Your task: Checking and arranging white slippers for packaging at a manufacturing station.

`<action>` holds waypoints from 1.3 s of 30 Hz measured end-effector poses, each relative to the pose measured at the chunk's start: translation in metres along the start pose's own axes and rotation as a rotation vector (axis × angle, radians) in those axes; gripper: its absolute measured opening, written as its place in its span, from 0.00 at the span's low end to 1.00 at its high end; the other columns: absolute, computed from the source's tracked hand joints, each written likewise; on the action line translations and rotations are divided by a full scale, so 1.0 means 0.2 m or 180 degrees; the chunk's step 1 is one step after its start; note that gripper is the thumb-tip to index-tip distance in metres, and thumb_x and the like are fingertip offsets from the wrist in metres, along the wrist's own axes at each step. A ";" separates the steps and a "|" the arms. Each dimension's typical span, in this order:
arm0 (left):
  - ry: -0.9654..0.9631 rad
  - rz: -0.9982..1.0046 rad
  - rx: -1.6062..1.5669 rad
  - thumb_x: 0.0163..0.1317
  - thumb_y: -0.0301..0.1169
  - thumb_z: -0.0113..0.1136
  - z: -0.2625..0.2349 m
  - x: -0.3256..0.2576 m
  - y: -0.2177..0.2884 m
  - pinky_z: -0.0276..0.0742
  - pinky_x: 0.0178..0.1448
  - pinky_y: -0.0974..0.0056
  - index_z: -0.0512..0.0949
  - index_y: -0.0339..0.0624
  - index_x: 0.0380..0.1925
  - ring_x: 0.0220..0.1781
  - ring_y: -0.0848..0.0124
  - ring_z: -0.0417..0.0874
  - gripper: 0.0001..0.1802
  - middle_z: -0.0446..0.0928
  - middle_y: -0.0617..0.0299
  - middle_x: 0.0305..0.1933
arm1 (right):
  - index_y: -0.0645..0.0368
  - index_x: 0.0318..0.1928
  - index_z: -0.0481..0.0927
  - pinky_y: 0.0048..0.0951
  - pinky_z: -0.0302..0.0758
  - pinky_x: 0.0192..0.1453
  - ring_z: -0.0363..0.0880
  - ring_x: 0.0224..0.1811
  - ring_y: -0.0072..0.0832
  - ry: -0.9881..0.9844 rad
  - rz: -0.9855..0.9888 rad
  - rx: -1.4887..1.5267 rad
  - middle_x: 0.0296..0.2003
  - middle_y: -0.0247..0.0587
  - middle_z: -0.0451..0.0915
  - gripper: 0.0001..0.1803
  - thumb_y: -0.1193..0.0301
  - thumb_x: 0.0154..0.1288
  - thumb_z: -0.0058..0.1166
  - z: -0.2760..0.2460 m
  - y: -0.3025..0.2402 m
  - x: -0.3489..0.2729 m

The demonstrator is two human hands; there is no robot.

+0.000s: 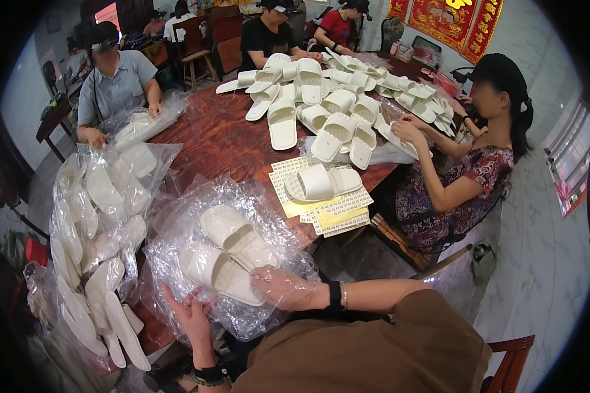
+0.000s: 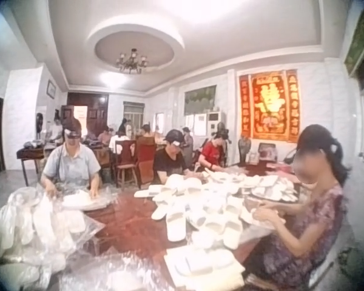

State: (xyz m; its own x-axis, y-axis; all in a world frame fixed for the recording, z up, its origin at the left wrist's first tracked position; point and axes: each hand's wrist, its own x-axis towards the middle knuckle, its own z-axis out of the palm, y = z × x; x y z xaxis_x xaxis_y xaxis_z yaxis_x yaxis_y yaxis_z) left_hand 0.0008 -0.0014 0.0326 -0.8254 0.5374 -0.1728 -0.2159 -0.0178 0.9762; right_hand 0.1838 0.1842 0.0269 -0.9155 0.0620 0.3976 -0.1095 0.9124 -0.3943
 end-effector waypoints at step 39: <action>-0.0126 0.0657 0.0373 0.73 0.18 0.40 0.05 0.31 0.18 0.86 0.39 0.66 0.31 0.58 0.79 0.37 0.66 0.87 0.43 0.75 0.41 0.59 | 0.71 0.50 0.77 0.63 0.53 0.74 0.61 0.66 0.64 -0.0477 0.0201 -0.0508 0.57 0.68 0.66 0.24 0.60 0.65 0.59 -0.16 0.04 0.24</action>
State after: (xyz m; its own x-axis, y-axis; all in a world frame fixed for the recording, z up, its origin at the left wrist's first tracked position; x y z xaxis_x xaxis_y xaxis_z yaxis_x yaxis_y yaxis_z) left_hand -0.0525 0.0398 0.0594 -0.8242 0.5653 0.0349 0.0190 -0.0339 0.9992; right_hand 0.1517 0.2079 0.0682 -0.9672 0.0711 0.2440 0.0017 0.9618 -0.2736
